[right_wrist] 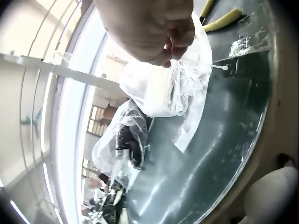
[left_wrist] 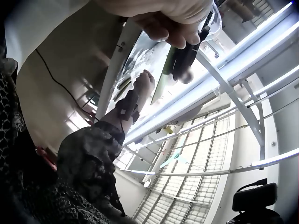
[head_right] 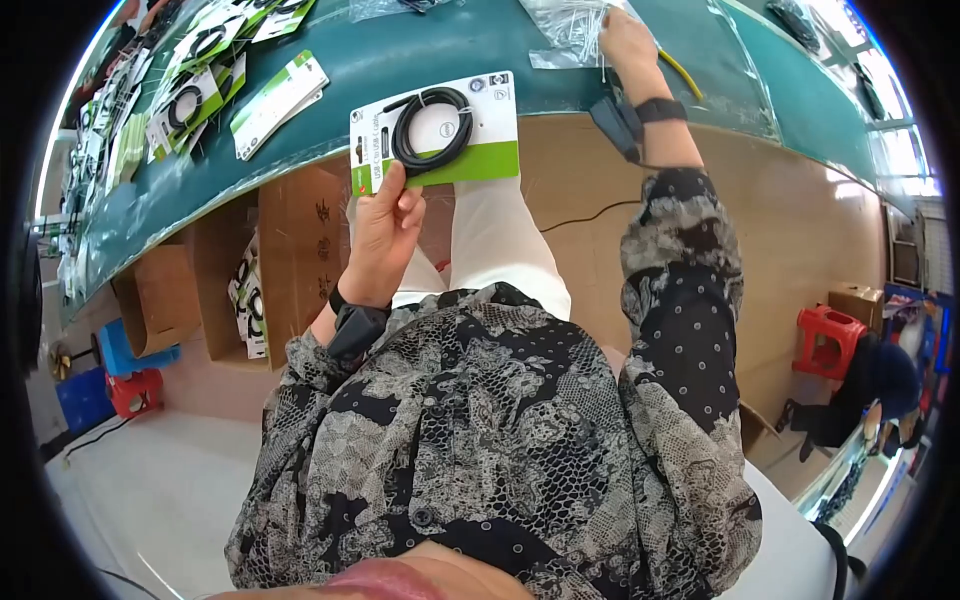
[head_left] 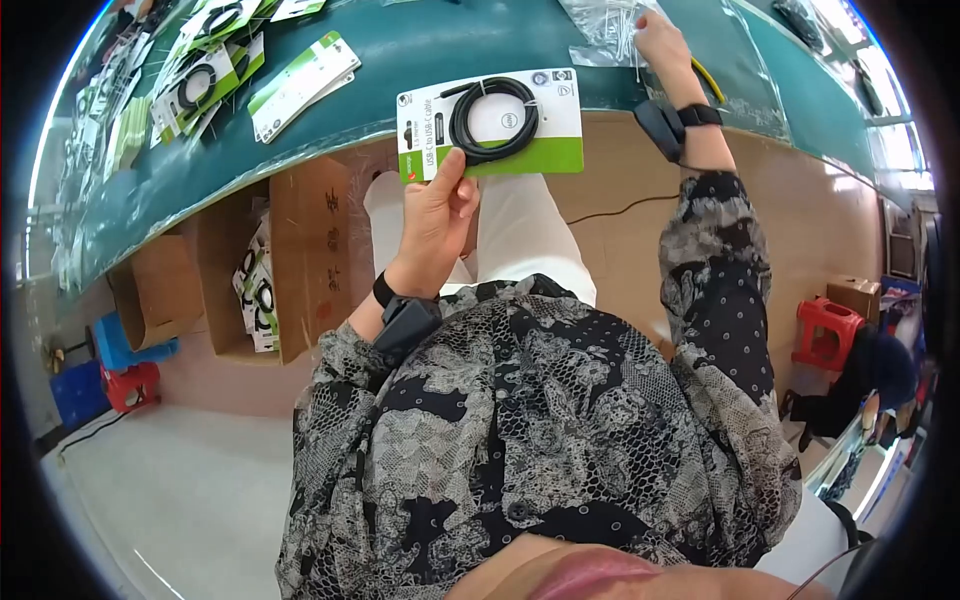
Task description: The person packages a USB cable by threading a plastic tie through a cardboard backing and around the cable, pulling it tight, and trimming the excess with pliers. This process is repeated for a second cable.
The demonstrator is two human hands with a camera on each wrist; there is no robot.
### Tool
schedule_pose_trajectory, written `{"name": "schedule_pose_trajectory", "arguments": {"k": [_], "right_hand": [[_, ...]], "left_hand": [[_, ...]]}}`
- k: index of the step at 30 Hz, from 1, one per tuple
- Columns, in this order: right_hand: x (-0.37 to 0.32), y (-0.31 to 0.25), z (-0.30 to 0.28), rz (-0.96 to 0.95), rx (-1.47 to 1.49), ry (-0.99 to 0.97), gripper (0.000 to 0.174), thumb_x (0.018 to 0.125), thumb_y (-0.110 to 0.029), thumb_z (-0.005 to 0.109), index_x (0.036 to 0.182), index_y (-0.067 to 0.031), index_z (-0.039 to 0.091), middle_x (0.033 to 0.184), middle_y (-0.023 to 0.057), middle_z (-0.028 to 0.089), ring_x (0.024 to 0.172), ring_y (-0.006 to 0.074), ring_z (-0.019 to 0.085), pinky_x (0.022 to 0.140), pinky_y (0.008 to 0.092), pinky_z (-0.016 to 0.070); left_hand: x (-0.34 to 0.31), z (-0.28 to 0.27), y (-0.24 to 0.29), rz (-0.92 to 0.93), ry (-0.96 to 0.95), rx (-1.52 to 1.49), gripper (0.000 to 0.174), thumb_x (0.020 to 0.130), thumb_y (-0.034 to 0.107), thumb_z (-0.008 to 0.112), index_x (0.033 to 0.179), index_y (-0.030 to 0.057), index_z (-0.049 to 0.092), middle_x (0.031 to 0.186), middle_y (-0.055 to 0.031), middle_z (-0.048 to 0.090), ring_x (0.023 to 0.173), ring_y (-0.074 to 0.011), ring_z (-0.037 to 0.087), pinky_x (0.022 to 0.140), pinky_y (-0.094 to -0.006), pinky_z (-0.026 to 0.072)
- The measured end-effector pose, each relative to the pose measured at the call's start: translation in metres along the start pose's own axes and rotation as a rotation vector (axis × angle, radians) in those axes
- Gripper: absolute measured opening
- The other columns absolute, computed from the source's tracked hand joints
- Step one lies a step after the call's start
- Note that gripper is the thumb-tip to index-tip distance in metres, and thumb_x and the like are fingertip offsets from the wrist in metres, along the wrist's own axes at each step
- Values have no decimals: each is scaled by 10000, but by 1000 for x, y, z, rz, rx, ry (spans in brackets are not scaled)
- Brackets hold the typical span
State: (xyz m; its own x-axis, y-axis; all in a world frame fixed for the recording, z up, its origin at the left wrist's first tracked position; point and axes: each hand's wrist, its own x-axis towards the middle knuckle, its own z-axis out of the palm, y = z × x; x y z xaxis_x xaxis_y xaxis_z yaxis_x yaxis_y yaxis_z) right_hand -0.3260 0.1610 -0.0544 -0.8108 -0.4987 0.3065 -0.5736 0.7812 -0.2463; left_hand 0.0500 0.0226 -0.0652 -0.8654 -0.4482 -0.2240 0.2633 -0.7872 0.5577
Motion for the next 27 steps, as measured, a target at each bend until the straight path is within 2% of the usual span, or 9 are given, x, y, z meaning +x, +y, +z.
{"name": "schedule_pose_trajectory", "arguments": {"k": [2, 4, 5, 7, 11, 13, 15, 17, 27], "right_hand": [[-11, -9, -17, -11, 27, -45, 290, 822, -217, 556, 946, 27, 652, 887, 173, 666, 842, 290, 654, 772, 377, 523], [-24, -6, -25, 222, 799, -181, 241, 861, -189, 593, 959, 23, 654, 814, 101, 667, 807, 184, 655, 725, 281, 518], [-31, -3, -27, 218, 800, -187, 241, 861, -189, 593, 959, 23, 654, 814, 101, 667, 807, 184, 655, 725, 281, 518], [-46, 0, -29, 188, 1270, -155, 199, 879, -139, 608, 983, 25, 650, 844, 48, 645, 765, 91, 611, 637, 201, 472], [-99, -45, -75, 177, 855, -50, 146, 857, -88, 629, 960, 10, 665, 891, 36, 613, 724, 72, 557, 593, 194, 420], [-136, -78, -82, -205, 634, 125, 84, 818, -65, 663, 886, -19, 684, 871, 5, 568, 699, 62, 498, 581, 201, 388], [-169, -121, -89, -261, 703, 118, 63, 749, -42, 710, 807, -40, 686, 808, 9, 546, 711, 88, 494, 614, 225, 389], [-184, -150, -86, -485, 633, 321, 123, 675, -33, 746, 778, -62, 686, 774, 6, 561, 713, 130, 483, 636, 253, 391], [-195, -188, -81, -501, 656, 345, 165, 626, -36, 760, 756, -112, 693, 736, -21, 580, 715, 170, 476, 669, 275, 391]], "left_hand": [[1, 3, 1, 8, 12, -28, 175, 882, 115, 633, 1028, 76, 546, 838, 18, 549, 633, -82, 467, 468, -197, 361], [1, 2, 0, 0, 43, -64, 169, 875, 133, 645, 1009, 78, 559, 820, 21, 539, 637, -80, 482, 466, -196, 371], [3, 1, 0, 3, 49, -66, 169, 875, 133, 645, 1009, 78, 559, 820, 21, 539, 637, -80, 482, 466, -196, 371], [8, -5, -1, -154, 7, -340, 166, 872, 140, 646, 995, 60, 567, 820, 6, 527, 635, -77, 492, 462, -187, 376], [12, -2, 8, -388, -115, -753, 183, 867, 142, 647, 985, 27, 569, 814, -20, 501, 639, -74, 501, 473, -168, 401], [11, 4, 12, -463, -165, -886, 191, 865, 142, 647, 984, 15, 568, 811, -29, 491, 642, -73, 504, 479, -161, 412], [10, 8, 14, -520, -190, -1083, 219, 863, 132, 644, 984, -27, 554, 809, -49, 481, 637, -80, 513, 490, -155, 451], [8, 9, 13, -549, -191, -1166, 233, 862, 127, 643, 984, -47, 546, 807, -58, 476, 635, -84, 518, 496, -152, 470], [-3, 20, 27, -575, -219, -1395, 97, 844, -50, 564, 914, -102, 523, 784, -123, 493, 567, -153, 583, 453, -200, 543]]}}
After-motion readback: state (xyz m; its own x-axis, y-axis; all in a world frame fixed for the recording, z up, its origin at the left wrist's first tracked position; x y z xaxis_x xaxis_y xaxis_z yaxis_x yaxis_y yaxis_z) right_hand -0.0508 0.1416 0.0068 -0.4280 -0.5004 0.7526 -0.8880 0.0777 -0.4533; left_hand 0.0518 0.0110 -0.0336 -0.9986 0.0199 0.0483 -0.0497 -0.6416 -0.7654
